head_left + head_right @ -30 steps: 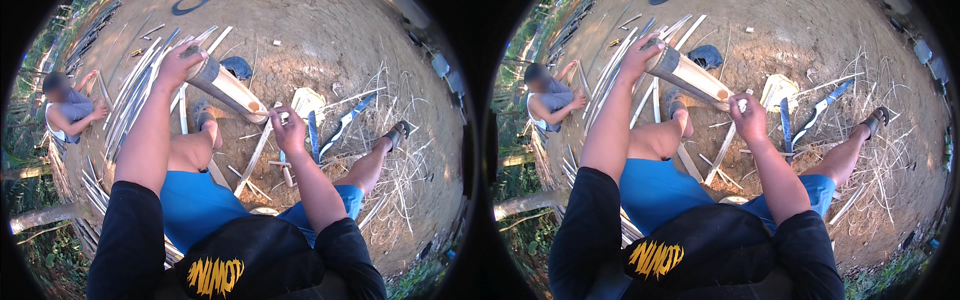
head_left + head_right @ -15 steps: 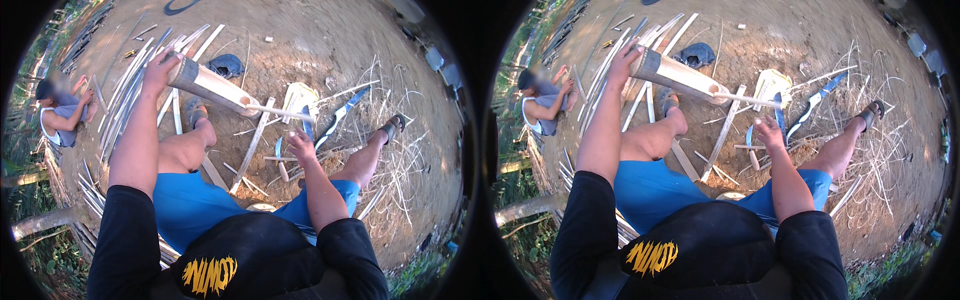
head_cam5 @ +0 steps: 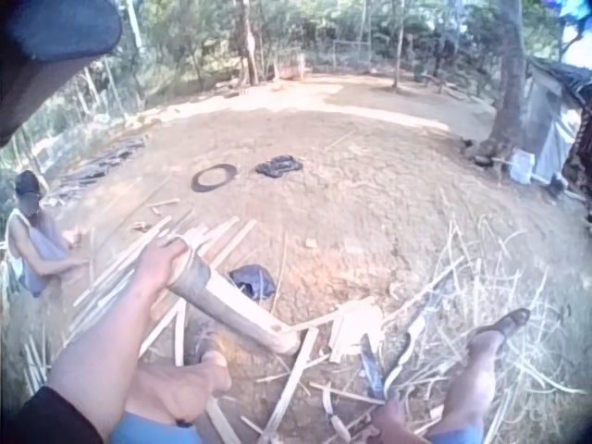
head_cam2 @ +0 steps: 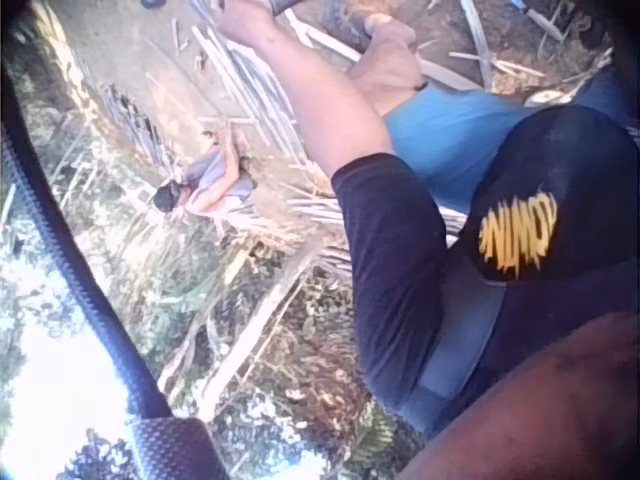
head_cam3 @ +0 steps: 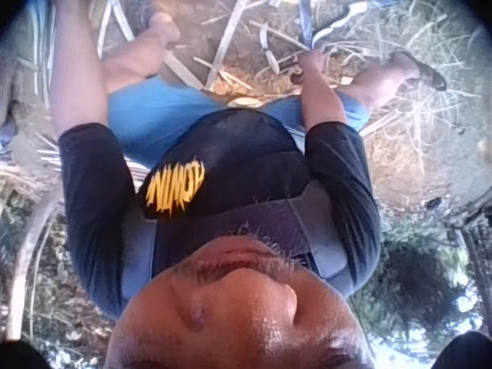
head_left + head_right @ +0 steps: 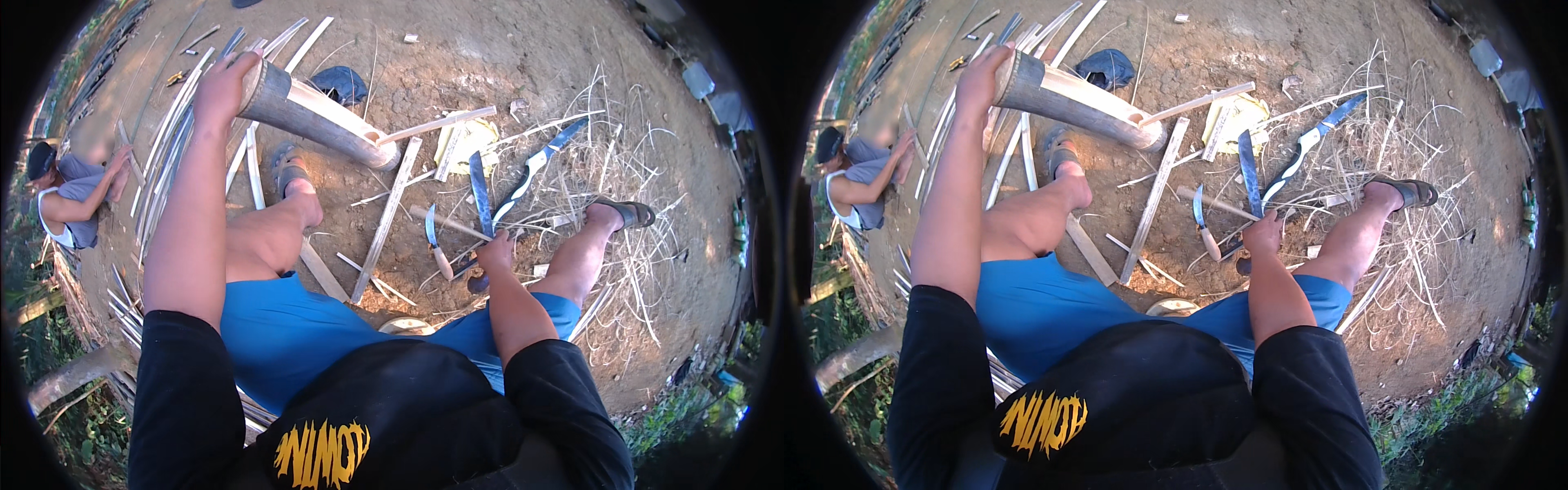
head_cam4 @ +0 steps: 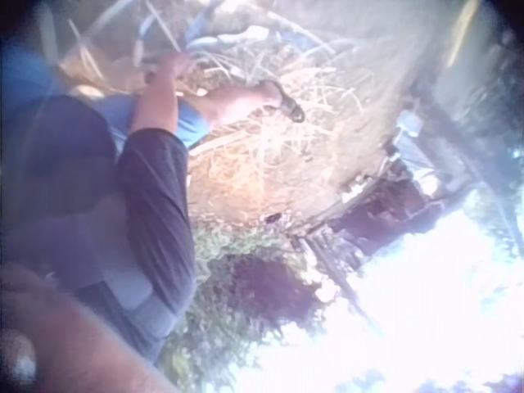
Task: The person carves and strips a bamboo section using a small knife and a large blade, removing internal fibers and thinning the material.
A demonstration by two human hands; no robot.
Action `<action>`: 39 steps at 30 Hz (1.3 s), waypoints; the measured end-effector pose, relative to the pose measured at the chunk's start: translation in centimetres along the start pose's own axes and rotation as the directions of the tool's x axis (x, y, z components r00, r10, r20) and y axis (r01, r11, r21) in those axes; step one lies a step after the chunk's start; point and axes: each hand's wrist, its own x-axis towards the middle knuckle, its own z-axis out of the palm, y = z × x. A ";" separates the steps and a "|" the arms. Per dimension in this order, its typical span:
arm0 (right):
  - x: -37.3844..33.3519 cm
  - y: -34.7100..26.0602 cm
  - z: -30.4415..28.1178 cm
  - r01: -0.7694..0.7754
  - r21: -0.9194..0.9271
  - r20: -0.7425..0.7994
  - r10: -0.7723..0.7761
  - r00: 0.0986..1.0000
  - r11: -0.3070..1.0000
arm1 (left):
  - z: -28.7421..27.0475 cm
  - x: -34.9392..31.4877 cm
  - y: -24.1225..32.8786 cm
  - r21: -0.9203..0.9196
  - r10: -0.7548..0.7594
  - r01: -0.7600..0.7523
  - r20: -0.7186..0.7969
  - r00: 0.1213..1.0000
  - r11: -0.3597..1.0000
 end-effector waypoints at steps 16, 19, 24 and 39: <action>-2.8 -2.9 9.3 0.397 -0.362 0.502 -0.182 0.845 0.843 | 0.8 -2.7 2.1 0.044 0.075 -0.072 -0.090 0.993 0.996; -1.4 -2.7 9.7 0.456 -0.337 0.544 -0.225 0.809 0.824 | 1.0 -2.8 2.8 0.154 0.004 0.012 -0.104 0.995 0.988; -0.5 0.0 6.8 0.646 -0.053 0.585 -0.501 0.638 0.761 | 4.8 -2.9 6.2 0.159 0.054 -0.032 -0.138 0.989 0.987; -0.4 -20.0 8.5 0.828 0.498 0.339 -0.937 0.088 0.258 | 6.1 -7.7 12.3 0.051 0.259 -0.265 0.101 0.961 0.963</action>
